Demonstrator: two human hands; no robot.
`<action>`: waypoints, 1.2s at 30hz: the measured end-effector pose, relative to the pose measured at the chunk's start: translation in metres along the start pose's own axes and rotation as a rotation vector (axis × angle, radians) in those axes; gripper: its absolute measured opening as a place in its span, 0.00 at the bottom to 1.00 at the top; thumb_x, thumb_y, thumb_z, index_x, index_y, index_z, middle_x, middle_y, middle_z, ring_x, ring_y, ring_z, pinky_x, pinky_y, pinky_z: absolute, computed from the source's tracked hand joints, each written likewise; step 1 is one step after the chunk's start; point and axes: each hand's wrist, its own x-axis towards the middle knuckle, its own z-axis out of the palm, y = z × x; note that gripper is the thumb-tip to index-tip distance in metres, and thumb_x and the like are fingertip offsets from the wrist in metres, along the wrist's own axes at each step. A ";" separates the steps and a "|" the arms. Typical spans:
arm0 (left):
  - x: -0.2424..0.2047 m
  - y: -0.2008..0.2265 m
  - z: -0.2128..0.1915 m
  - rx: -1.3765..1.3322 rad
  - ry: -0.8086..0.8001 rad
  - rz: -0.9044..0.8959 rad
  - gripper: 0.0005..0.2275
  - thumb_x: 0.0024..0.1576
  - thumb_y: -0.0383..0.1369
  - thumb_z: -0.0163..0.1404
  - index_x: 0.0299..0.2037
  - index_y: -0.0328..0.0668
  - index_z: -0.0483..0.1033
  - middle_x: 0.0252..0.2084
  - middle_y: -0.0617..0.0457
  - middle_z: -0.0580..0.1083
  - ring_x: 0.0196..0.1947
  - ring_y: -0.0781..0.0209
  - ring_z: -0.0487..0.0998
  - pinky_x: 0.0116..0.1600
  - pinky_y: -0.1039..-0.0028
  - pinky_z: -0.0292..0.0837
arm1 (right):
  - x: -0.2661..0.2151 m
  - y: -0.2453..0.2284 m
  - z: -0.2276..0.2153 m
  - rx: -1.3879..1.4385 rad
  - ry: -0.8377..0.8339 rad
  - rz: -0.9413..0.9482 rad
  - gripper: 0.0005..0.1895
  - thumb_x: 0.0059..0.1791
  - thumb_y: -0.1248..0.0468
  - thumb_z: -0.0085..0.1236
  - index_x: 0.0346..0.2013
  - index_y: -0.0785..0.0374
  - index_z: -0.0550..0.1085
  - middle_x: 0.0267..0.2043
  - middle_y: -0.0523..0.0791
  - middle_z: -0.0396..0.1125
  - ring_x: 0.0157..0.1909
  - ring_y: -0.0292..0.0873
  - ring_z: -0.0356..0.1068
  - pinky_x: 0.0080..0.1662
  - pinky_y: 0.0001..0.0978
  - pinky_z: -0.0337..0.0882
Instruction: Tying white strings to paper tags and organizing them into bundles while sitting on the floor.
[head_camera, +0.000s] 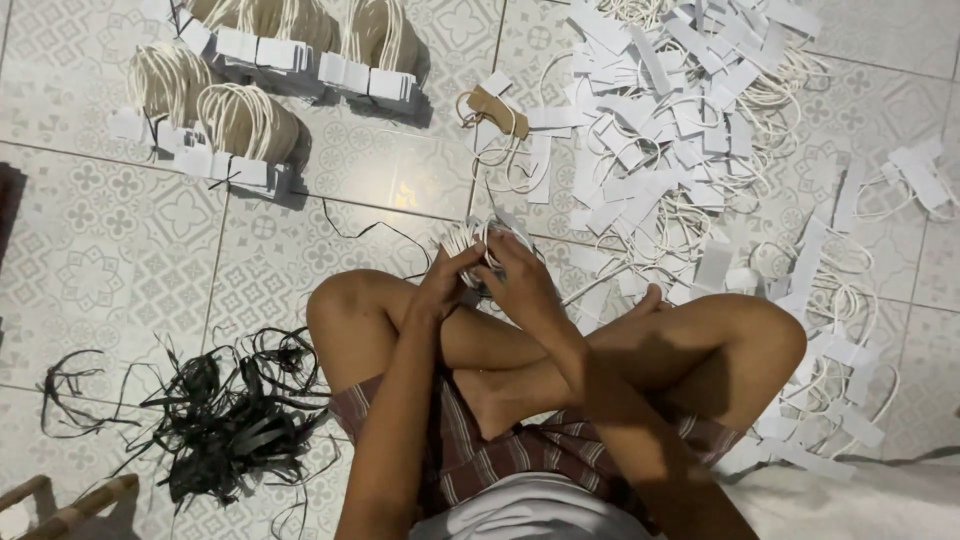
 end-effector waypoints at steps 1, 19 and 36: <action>0.002 -0.005 0.001 -0.008 -0.003 0.002 0.17 0.59 0.36 0.58 0.57 0.41 0.72 0.32 0.39 0.81 0.34 0.54 0.83 0.50 0.65 0.74 | -0.002 0.003 0.003 -0.009 -0.002 -0.001 0.24 0.49 0.67 0.64 0.59 0.64 0.72 0.53 0.59 0.71 0.59 0.64 0.69 0.58 0.55 0.71; -0.050 0.077 0.075 0.057 0.059 0.119 0.07 0.60 0.33 0.57 0.40 0.36 0.80 0.31 0.50 0.78 0.32 0.62 0.79 0.48 0.70 0.72 | -0.036 0.035 -0.007 0.024 0.165 -0.061 0.14 0.51 0.61 0.64 0.51 0.57 0.79 0.49 0.46 0.69 0.55 0.52 0.69 0.54 0.43 0.71; -0.081 0.071 0.138 0.379 -0.552 -0.019 0.17 0.65 0.34 0.52 0.22 0.38 0.79 0.18 0.49 0.76 0.22 0.65 0.79 0.39 0.72 0.75 | -0.036 0.087 -0.044 0.037 0.092 -0.233 0.12 0.51 0.53 0.63 0.40 0.57 0.77 0.48 0.44 0.75 0.55 0.50 0.73 0.65 0.53 0.59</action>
